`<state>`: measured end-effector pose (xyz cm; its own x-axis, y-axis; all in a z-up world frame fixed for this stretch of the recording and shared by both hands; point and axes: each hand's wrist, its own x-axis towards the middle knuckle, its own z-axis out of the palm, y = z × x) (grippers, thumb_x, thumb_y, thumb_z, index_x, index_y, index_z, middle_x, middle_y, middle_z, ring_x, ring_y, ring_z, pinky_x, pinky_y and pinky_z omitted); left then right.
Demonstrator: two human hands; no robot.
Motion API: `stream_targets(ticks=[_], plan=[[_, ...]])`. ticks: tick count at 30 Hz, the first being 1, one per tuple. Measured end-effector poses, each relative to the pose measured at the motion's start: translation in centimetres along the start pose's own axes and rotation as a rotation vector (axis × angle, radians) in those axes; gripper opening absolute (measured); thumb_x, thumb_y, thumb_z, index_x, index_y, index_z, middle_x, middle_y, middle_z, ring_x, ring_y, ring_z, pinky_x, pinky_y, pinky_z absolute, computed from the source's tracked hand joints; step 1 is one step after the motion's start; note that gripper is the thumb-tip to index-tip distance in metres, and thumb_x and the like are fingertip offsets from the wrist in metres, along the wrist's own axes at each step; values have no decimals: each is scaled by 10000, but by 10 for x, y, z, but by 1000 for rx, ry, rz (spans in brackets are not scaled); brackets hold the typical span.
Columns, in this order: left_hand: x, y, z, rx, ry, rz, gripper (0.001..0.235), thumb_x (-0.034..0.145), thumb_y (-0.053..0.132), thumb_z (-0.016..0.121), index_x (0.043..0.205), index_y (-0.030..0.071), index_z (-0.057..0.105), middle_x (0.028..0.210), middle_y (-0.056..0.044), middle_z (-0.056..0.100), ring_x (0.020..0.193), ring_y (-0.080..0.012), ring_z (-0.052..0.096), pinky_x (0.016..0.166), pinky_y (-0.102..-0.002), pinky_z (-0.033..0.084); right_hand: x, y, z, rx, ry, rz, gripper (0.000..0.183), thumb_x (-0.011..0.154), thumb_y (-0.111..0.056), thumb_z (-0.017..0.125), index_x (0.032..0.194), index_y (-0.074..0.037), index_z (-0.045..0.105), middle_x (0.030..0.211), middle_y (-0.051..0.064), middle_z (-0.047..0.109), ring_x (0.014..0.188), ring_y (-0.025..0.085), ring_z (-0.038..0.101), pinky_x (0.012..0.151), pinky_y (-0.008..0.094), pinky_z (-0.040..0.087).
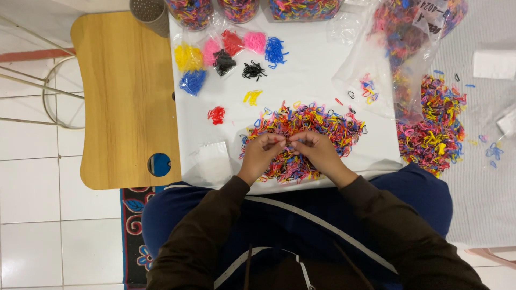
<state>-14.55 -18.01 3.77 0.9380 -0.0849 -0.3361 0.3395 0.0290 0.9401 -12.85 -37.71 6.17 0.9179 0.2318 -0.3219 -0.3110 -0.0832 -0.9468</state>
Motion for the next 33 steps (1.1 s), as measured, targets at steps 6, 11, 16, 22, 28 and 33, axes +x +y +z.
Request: stream_targets(ticks=[6, 11, 16, 22, 28, 33], plan=[[4, -7, -3, -98, -27, -16, 291, 933, 194, 795, 1144, 5, 728, 1019, -203, 752, 924, -214, 733, 810, -351, 625, 0, -3, 3, 84, -25, 39, 249, 932, -42, 703, 1158, 62, 716, 917, 186, 738, 811, 204, 731, 775, 321, 616], [0, 1, -3, -102, -46, -14, 279, 947, 171, 775, 1154, -7, 719, 1016, -209, 748, 933, -211, 730, 812, -351, 630, -4, -15, 4, 94, -41, 53, 271, 939, -85, 716, 1163, 70, 714, 972, 222, 732, 865, 246, 736, 800, 375, 623], [-1, 2, -2, -110, -35, -28, 266, 946, 157, 761, 1143, -16, 713, 1036, -225, 736, 963, -239, 726, 822, -363, 634, 3, -1, 1, 233, -19, 114, 326, 1033, -190, 610, 1179, 89, 692, 1020, 240, 719, 923, 289, 731, 871, 434, 620], [-1, 6, -5, -46, 19, -14, 229, 964, 142, 718, 1141, -3, 713, 1031, -219, 726, 975, -247, 713, 837, -382, 627, 6, 2, -2, 415, -20, 235, 344, 1063, -195, 513, 1221, 71, 662, 1103, 193, 710, 1003, 243, 723, 955, 429, 596], [-3, 11, -4, 5, 19, 7, 223, 980, 127, 685, 1165, 3, 700, 1075, -226, 719, 1003, -293, 712, 859, -431, 594, 10, 2, -11, 345, 4, 190, 309, 1014, -11, 484, 1249, 105, 648, 1162, 267, 682, 1081, 345, 693, 1000, 514, 552], [-4, 14, -3, 41, 17, 45, 221, 1005, 138, 652, 1190, 20, 675, 1056, -204, 723, 900, -237, 711, 815, -388, 599, 12, 23, -8, 358, -3, 169, 383, 922, 100, 539, 1293, 99, 633, 1195, 262, 677, 1116, 322, 667, 1002, 497, 549]])
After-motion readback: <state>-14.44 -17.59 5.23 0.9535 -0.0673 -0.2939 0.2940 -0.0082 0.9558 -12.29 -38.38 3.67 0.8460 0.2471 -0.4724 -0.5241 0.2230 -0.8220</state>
